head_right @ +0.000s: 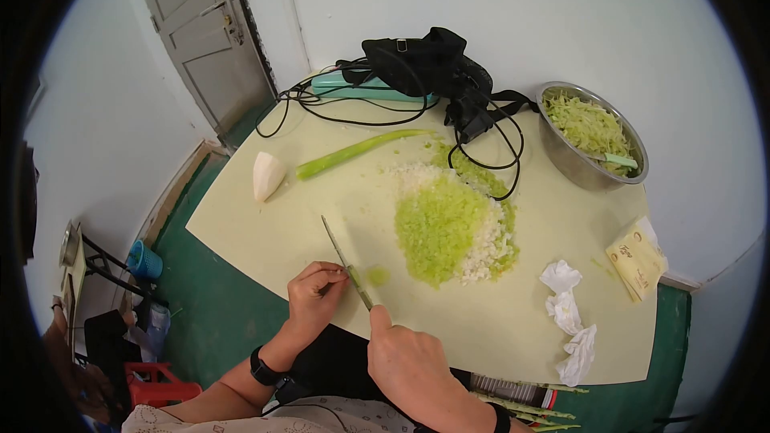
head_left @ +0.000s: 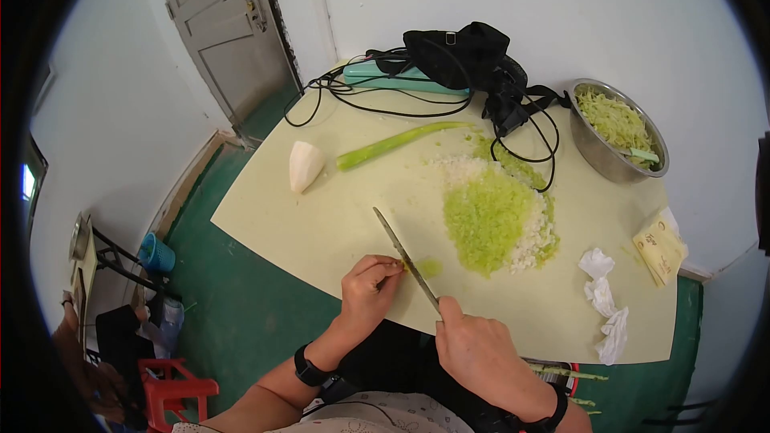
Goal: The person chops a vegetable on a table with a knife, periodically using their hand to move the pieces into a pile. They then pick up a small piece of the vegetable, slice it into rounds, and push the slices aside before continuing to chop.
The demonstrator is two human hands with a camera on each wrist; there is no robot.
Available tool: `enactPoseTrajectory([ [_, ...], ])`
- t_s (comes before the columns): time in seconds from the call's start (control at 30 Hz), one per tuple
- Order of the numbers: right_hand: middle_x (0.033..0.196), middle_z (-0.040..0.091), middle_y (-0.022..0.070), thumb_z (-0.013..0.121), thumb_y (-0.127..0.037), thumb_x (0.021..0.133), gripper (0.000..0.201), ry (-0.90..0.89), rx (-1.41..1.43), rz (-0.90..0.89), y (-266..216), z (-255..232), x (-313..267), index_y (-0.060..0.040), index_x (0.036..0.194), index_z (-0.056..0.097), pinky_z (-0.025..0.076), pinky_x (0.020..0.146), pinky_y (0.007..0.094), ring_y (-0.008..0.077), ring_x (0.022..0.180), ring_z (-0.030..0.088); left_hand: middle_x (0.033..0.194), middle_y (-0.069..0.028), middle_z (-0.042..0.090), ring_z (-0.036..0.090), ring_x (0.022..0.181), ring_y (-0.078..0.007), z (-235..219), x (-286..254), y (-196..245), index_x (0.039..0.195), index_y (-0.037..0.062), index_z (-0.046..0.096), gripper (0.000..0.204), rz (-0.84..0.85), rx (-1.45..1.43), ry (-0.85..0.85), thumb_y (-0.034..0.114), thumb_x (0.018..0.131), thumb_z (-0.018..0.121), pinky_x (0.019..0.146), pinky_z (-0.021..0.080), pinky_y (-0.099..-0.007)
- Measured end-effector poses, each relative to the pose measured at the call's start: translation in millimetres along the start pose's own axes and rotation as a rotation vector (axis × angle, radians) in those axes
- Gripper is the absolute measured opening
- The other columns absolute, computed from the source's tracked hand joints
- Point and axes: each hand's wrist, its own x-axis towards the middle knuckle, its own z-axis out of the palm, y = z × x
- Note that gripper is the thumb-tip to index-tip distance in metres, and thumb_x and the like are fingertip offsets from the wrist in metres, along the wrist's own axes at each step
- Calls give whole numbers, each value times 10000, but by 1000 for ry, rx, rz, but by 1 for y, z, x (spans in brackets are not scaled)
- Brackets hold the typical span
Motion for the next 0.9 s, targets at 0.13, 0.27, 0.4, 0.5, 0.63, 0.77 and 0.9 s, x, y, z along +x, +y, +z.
enactPoseTrajectory([
  [0.13,535,541,191,520,-106,868,150,-15,25,9,3,-2,1,1,905,422,442,488,479,396,509,557,865,-120,652,658,750,-191,-1,0,0,821,-41,673,95,-6,-4,-15,-87,738,670,638,536,-258],
  [0.27,551,549,192,517,-103,868,144,-25,29,30,-2,-7,-2,0,899,422,445,499,474,396,527,565,864,-122,651,656,749,-194,-2,0,2,833,-38,676,102,-25,-9,-20,-79,740,674,638,531,-259],
  [0.4,556,550,182,515,-99,867,150,54,-26,30,-7,-11,-2,3,948,440,444,502,468,387,531,568,874,-125,644,643,748,-247,2,3,3,826,-28,664,111,49,34,-9,-63,723,685,616,534,-289],
  [0.5,552,548,173,516,-96,866,171,78,-51,51,-5,-12,-3,5,988,451,440,498,465,378,524,567,908,-125,644,624,779,-265,3,6,5,861,-17,665,152,106,89,-38,-53,715,687,646,522,-312],
  [0.63,545,546,170,523,-93,862,178,73,-62,88,-1,-13,-3,5,996,458,440,501,459,372,521,568,939,-129,646,595,798,-288,3,13,8,879,-14,661,182,197,185,-98,-29,702,698,698,498,-343],
  [0.77,551,577,151,503,-77,846,126,112,-118,57,0,-17,-5,13,917,449,474,459,421,338,488,593,891,-118,637,566,806,-295,6,15,8,851,-9,631,181,245,240,-94,-23,678,681,730,474,-352],
  [0.9,549,574,148,504,-85,848,127,137,-127,50,0,-19,-8,12,915,456,471,456,416,336,487,590,853,-117,634,565,783,-301,2,17,2,809,7,616,153,208,338,-64,-27,668,663,704,468,-364],
])
